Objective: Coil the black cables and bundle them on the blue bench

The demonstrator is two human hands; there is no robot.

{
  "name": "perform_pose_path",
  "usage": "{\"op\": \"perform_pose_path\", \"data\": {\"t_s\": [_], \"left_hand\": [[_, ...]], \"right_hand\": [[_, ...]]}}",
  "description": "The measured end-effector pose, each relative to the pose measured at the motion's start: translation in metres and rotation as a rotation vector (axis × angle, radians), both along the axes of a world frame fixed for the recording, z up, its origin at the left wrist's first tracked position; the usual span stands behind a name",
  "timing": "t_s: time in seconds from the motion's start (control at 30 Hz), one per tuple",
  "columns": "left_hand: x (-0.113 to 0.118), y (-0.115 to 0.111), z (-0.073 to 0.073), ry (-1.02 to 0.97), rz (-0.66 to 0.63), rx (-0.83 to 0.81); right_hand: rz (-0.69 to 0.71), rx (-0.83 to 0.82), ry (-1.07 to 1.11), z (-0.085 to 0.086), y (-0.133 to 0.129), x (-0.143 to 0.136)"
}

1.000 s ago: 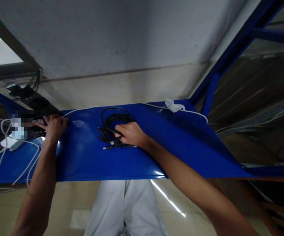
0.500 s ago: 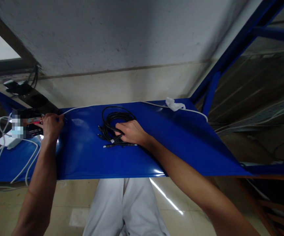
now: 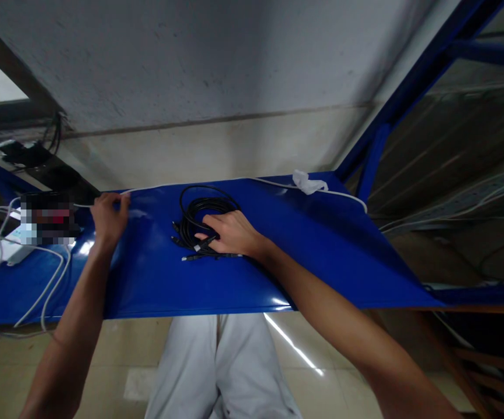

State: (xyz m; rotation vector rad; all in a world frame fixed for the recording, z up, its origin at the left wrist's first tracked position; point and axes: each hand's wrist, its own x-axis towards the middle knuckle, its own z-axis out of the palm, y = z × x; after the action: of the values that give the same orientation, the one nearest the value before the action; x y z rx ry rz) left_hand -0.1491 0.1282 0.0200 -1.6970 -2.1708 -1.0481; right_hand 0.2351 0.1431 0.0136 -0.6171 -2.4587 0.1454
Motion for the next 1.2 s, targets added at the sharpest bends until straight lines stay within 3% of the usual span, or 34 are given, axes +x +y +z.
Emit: {"op": "perform_pose_path", "data": {"t_s": [0.13,0.23,0.33,0.43,0.53,0.6,0.73,0.8,0.9,1.2], "left_hand": [[0.019,0.011,-0.012,0.003,-0.204,0.047],[0.032,0.015,-0.008,-0.024,-0.339,0.096],[0.059,0.013,0.012,-0.117,-0.507,0.125],[0.106,0.004,0.042,-0.168,-0.636,0.12],[0.156,-0.01,0.063,-0.059,-0.798,-0.075],[0.183,-0.02,0.067,0.11,-0.8,-0.129],[0.213,-0.039,0.059,0.295,-0.592,-0.014],[0.218,-0.045,0.054,0.302,-0.568,0.047],[0.214,-0.051,0.047,0.285,-0.668,0.079],[0.169,-0.051,0.046,0.409,-0.891,0.031]], "right_hand": [[0.002,-0.03,-0.023,0.005,-0.003,0.001],[-0.019,-0.02,-0.054,0.008,-0.004,0.0],[-0.035,-0.006,-0.069,0.008,-0.005,-0.001],[-0.05,0.002,-0.074,0.006,-0.004,-0.001],[-0.066,-0.006,-0.095,0.004,-0.003,-0.001],[-0.078,-0.029,-0.127,0.004,-0.003,-0.002],[-0.143,-0.089,-0.173,0.006,-0.006,-0.005],[-0.167,-0.117,-0.15,0.008,-0.007,-0.006],[-0.167,-0.177,-0.087,0.012,-0.008,-0.005],[-0.159,-0.179,-0.064,0.012,-0.005,-0.004]]}}
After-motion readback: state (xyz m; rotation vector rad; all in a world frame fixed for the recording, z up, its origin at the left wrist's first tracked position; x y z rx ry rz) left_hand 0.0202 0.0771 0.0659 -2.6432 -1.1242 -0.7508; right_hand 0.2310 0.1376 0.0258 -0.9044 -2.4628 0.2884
